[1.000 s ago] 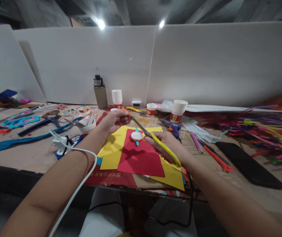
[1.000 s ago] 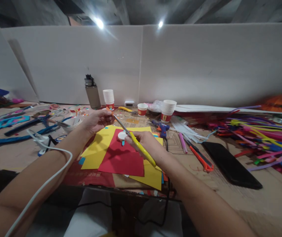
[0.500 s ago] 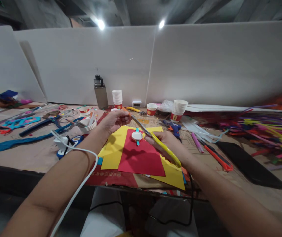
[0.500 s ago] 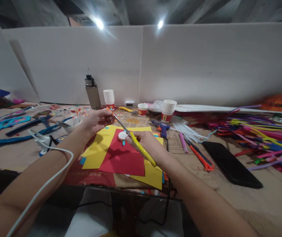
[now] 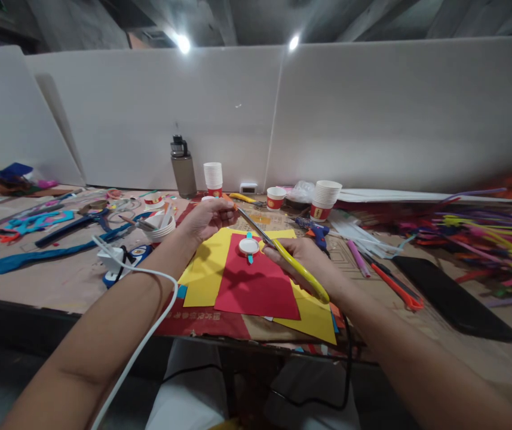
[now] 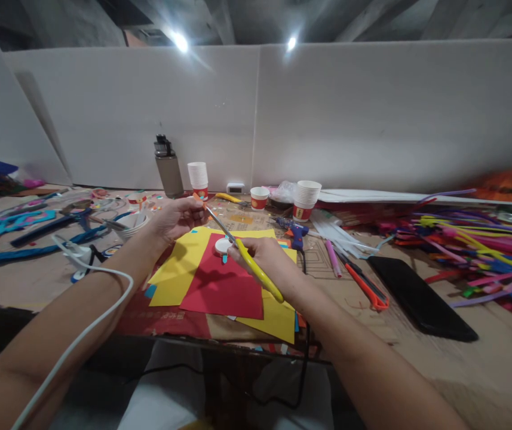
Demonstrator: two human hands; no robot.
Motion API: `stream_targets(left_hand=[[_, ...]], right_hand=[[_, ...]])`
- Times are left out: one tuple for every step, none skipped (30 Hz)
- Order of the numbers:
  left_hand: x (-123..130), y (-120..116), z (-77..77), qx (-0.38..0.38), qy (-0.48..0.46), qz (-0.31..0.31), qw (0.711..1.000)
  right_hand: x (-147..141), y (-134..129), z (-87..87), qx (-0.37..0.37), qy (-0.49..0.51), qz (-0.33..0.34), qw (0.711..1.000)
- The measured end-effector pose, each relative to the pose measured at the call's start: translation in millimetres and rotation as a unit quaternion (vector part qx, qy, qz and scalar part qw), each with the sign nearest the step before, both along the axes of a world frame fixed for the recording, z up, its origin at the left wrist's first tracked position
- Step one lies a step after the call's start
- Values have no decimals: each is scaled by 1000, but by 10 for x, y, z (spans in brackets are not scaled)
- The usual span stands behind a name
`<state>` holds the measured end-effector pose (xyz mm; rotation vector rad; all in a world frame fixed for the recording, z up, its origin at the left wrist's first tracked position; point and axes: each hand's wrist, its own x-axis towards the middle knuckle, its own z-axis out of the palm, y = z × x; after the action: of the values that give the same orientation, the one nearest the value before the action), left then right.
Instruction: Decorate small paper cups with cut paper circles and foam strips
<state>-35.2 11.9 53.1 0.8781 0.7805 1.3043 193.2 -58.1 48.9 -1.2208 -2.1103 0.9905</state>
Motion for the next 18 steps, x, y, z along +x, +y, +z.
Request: stream_targets(left_hand=[[0,-1,1,-1,1,1,1000],[0,0,1,0,1,1,1000],[0,0,1,0,2,1,1000],[-1,1,-1,1,4,1,1000],[-2,2,-3,2,5,1,1000],[-3,3,-5,3,7,2,1000],[-3,4,-7,4,8,2,1000],[-4,5,-8,5,10,1,1000],[-5,6,-9,6,11,1,1000],[-6,6,-8,6,12,0,1000],[-7,6,-7,6,12,-1,1000],[-7,6,-4,7,10,-2,1000],[-7,5,-1,7,8,-2,1000],[-7,4,2,7,6,-1,1000],[-7,3,4,7,6,0,1000],[-6,1,6,6,6,1,1000],[-5,0,6,6,8,2,1000],[-4,0,4,5,10,3,1000]], right_hand=[[0,-1,2,1,-2,0,1000],[0,-1,4,3,-4,0,1000],[0,-2,6,4,-6,0,1000],[0,-2,9,5,-8,0,1000],[0,-1,11,7,-10,0,1000],[0,0,14,8,-11,0,1000],[0,1,16,10,-12,-1,1000],[1,3,18,14,-13,-1,1000],[3,6,19,18,-15,-1,1000],[4,9,19,24,-17,1,1000],[6,12,17,32,-19,4,999],[7,14,15,41,-23,5,999],[8,15,12,51,-29,5,998],[9,15,9,61,-36,2,997],[9,13,6,71,-43,-1,997],[9,10,4,77,-47,-3,996],[9,6,3,79,-48,-2,996],[9,2,3,75,-46,1,996]])
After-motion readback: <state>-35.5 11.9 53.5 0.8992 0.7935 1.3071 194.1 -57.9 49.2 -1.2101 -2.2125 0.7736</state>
